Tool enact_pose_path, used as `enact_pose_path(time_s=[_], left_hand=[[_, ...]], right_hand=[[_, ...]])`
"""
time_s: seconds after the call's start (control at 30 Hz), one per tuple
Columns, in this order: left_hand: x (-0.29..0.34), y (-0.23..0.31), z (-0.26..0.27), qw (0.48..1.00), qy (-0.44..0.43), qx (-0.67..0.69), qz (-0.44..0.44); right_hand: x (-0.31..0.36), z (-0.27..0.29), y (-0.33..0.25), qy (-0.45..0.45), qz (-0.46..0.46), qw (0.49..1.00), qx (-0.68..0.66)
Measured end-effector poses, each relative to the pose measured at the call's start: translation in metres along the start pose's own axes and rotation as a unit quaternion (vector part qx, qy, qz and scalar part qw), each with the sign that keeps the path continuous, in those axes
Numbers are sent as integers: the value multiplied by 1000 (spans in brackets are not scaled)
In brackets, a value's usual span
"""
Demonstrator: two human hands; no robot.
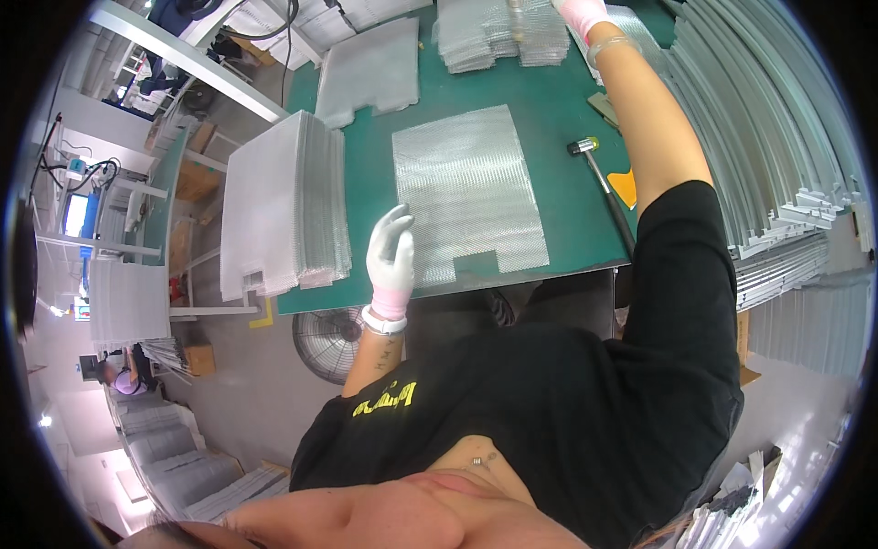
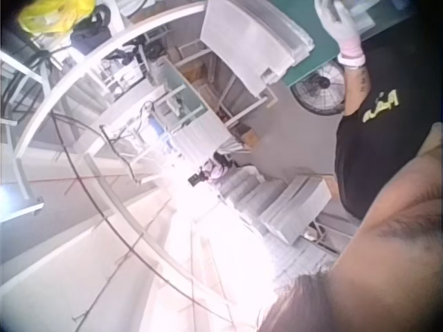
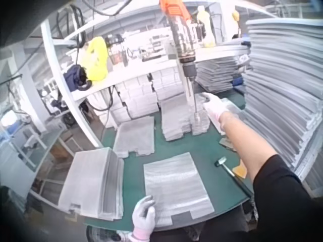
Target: The person assembles metal frames by placing a mesh sheet on a workbench, inserting a plastic clip, and fitting metal bars into the sheet's edges. They then use a power drill to secure the bars to the mesh. The process is repeated for multiple units.
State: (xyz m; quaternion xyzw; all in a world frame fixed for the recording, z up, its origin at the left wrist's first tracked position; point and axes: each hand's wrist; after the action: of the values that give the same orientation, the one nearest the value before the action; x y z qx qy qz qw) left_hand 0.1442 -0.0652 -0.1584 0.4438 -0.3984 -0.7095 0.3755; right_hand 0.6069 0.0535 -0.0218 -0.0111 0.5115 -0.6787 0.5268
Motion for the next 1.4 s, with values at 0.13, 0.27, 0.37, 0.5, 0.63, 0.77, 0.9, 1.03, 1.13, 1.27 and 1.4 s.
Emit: enact_pose_path(time_s=[0.13, 0.27, 0.37, 0.5, 0.63, 0.77, 0.9, 1.03, 1.13, 1.27, 1.4], left_hand=[[6, 1, 4, 999, -28, -6, 15], [-11, 6, -2, 998, -66, -20, 9], [-51, 12, -6, 991, -86, -101, -15], [-181, 14, -74, 991, -133, -17, 19], [-293, -25, -128, 990, -98, -97, 20], [-306, 10, -145, 943, -115, -252, 182], [-319, 41, -190, 935, -48, -350, 31], [-321, 25, -160, 766, 152, -561, -276], [-326, 41, -160, 766, 44, -602, -222], [-328, 43, -165, 799, -30, -578, -163], [-336, 44, -168, 947, 100, -236, -196]], right_hand=[[-16, -2, 14, -52, -74, 987, 134], [-28, 1, 60, -141, -170, 941, 256], [-4, -19, 3, -143, -171, 936, 274], [-39, -18, 138, -175, -102, 948, 246], [-26, -50, 152, -83, -26, 969, 230], [2, -51, 115, -127, -61, 966, 217], [-10, -28, 154, -302, 63, 787, 534], [1, -47, 109, -94, -99, 979, 155], [3, -37, 103, -154, -131, 965, 164], [12, -26, 82, -110, -44, 961, 248], [4, -14, 60, -143, -87, 957, 236]])
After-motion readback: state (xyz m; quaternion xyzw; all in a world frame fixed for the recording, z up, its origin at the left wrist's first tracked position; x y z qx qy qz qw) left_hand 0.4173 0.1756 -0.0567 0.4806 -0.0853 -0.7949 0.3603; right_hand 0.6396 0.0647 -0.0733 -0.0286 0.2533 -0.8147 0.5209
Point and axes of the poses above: each hand's wrist, its own x-axis away from the middle knuckle, its own z-axis out of the back of the hand, y = z × x, and after that the axes turned 5 degrees about z, right-handed
